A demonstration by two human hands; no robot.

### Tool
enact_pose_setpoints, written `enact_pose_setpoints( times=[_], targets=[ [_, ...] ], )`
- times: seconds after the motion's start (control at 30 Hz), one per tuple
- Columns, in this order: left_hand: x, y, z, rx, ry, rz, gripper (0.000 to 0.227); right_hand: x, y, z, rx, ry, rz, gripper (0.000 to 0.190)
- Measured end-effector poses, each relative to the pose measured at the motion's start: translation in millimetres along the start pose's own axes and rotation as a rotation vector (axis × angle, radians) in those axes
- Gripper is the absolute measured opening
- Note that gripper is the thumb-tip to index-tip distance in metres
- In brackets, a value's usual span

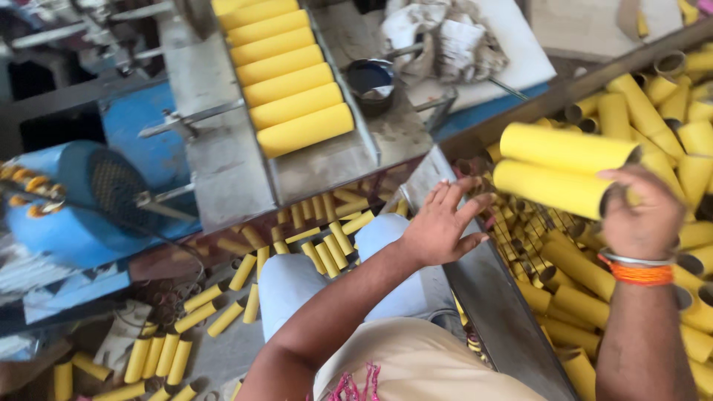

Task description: The person repeatedly picks up yellow cylindrical objects from a pile and places them into a wire basket. The person handles the cylinders one at a time or in small groups, moving them from the floor or a lower surface into the basket.

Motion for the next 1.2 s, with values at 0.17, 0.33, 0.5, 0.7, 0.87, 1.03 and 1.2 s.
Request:
enact_pose_setpoints(
  times=[0.17, 0.33, 0.5, 0.7, 0.87, 1.03, 1.2],
  targets=[
    [-72, 7, 18, -0.035, 0.324, -0.158, 0.067, 54, -70, -72, 0.135, 0.111, -0.784, 0.014],
    [-102, -16, 36, -0.114, 0.427, -0.384, 0.070, 177, -98, -83, 0.203, -0.116, -0.955, 0.016],
    [-120, -91, 35, -0.334, 0.313, -0.601, 0.082, 292, -145, -82, 0.282, -0.416, -0.992, 0.022],
    [-134, -161, 53, -0.566, 0.091, -0.843, 0.073, 309, -167, -87, -0.174, -0.407, -0.368, 0.029],
    [-138, -172, 54, -0.628, -0.011, -0.932, 0.073, 262, -97, -72, 0.059, -0.402, -0.360, 0.024],
    [-135, -126, 39, -0.504, 0.081, -0.755, 0.071, 203, 16, 29, 0.438, -0.375, -0.445, 0.020],
    [-63, -54, -17, -0.106, 0.005, -0.419, 0.060, 132, 61, 132, 0.413, -0.728, 0.138, 0.038]
  ],
)
Point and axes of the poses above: each hand's wrist, its own z-axis away from the middle knuckle, its own x-axis out of the palm, y = z × x, the point moved 4 cm from there along -z, towards the middle knuckle, and after that the axes turned 3 degrees about y, right-handed, at the moved point
